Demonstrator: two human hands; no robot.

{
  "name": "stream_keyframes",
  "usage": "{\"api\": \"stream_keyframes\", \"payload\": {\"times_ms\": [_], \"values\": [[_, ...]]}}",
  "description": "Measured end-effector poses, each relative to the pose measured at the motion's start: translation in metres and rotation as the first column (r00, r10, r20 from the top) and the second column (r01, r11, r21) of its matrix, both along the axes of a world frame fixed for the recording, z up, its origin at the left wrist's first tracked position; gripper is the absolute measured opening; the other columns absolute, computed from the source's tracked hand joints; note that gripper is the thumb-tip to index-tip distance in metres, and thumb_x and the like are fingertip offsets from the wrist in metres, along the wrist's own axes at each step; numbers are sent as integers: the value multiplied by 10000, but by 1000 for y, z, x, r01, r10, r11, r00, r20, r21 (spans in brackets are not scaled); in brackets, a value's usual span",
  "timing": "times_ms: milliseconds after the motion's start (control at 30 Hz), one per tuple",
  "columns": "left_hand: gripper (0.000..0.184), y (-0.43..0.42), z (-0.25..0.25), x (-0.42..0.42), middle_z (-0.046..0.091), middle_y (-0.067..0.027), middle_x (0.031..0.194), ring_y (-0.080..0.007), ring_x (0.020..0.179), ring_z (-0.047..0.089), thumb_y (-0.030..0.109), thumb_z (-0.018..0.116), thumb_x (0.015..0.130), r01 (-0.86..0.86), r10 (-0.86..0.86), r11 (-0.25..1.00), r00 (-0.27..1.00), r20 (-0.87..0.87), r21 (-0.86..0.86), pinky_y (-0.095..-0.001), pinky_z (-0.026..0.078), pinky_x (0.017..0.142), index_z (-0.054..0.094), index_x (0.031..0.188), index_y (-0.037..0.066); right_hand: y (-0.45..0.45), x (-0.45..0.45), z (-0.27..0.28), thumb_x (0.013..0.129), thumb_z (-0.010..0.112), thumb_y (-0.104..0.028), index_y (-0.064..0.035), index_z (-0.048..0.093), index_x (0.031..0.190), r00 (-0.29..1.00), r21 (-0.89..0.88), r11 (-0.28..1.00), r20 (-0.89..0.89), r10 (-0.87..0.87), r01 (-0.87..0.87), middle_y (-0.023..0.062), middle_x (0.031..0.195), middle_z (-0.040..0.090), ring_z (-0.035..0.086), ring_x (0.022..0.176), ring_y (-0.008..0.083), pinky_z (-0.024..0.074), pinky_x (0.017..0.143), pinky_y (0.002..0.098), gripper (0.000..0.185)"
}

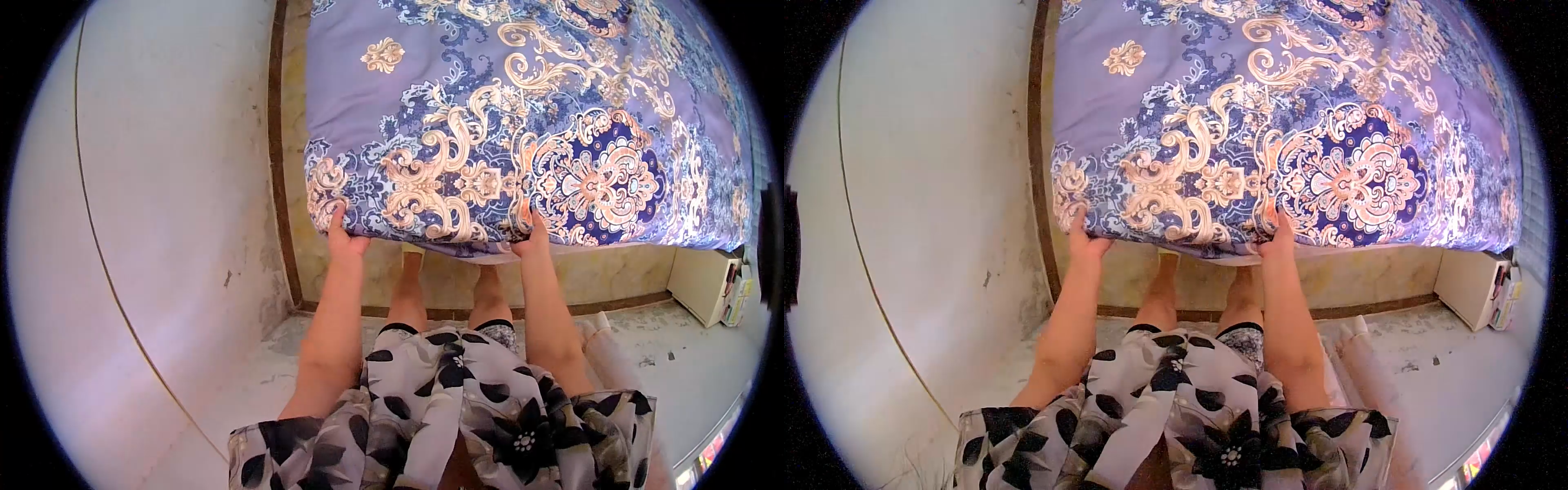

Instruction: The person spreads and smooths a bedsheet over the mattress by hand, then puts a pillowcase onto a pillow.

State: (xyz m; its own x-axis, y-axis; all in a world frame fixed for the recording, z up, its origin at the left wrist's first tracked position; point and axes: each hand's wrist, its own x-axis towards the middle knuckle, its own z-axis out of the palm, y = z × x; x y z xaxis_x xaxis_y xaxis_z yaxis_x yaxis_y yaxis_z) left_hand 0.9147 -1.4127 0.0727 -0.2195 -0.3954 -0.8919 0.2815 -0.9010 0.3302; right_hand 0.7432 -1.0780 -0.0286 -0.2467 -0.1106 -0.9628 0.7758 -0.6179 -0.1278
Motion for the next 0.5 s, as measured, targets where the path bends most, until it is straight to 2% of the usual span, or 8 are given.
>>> {"api": "stream_keyframes", "payload": {"times_ms": [67,100,200,233,333,367,467,500], "values": [[466,7,7,-4,503,-148,1271,-336,1155,484,257,587,864,-37,23,995,989,-149,-91,-536,371,981,472,1253,29,-7,-9,43,912,494,-455,-75,527,1203,998,-46,999,-64,15,-18,126,1247,534,506,1135,319,384,975,510,481],[448,11,18,-7,528,-155,1235,-324,1140,500,221,580,857,-24,-3,990,982,-187,-138,-498,387,986,477,1232,-1,-18,-15,63,913,478,-470,-86,511,1236,999,68,997,-25,-28,30,131,1278,509,483,1161,319,343,1007,513,503],[439,8,9,3,550,-152,1205,-327,1122,513,190,595,834,14,-126,964,902,-412,-264,-509,389,980,489,1216,2,-1,-14,40,905,474,-490,-103,501,1261,983,-64,989,-123,-138,131,129,1315,482,463,1188,311,311,1030,520,526],[450,2,12,2,544,-149,1211,-325,1126,510,152,598,814,20,-140,958,902,-407,-286,-506,386,987,482,1223,5,4,-13,35,905,490,-431,-85,498,1265,965,-168,977,-204,-162,129,136,1316,486,463,1191,317,311,1030,528,500],[513,-8,6,9,527,-141,1231,-322,1135,501,39,605,753,33,-197,925,893,-404,-378,-497,377,1009,460,1245,15,22,-14,18,893,498,-289,-22,508,1227,917,-334,940,-353,-188,64,149,1256,535,506,1143,327,341,1025,505,428],[540,-11,-1,11,519,-137,1239,-318,1145,494,-7,598,732,15,-164,945,887,-433,-328,-487,368,1021,455,1251,18,24,-17,12,873,489,-217,17,522,1190,889,-296,948,-394,-234,118,167,1234,547,521,1127,321,364,1015,483,395],[555,-13,-5,14,510,-135,1252,-315,1158,487,-14,600,729,33,-256,893,858,-445,-450,-484,361,1029,449,1262,19,32,-21,3,856,497,-172,33,544,1148,790,-405,912,-536,-297,68,171,1202,569,537,1111,310,390,1002,457,360],[560,-17,-17,18,515,-136,1247,-314,1166,483,-16,601,729,24,-261,893,841,-473,-450,-486,354,1034,445,1266,19,36,-25,-4,826,519,-134,40,558,1120,773,-384,913,-535,-340,136,162,1174,588,548,1094,305,403,993,448,344]]}}
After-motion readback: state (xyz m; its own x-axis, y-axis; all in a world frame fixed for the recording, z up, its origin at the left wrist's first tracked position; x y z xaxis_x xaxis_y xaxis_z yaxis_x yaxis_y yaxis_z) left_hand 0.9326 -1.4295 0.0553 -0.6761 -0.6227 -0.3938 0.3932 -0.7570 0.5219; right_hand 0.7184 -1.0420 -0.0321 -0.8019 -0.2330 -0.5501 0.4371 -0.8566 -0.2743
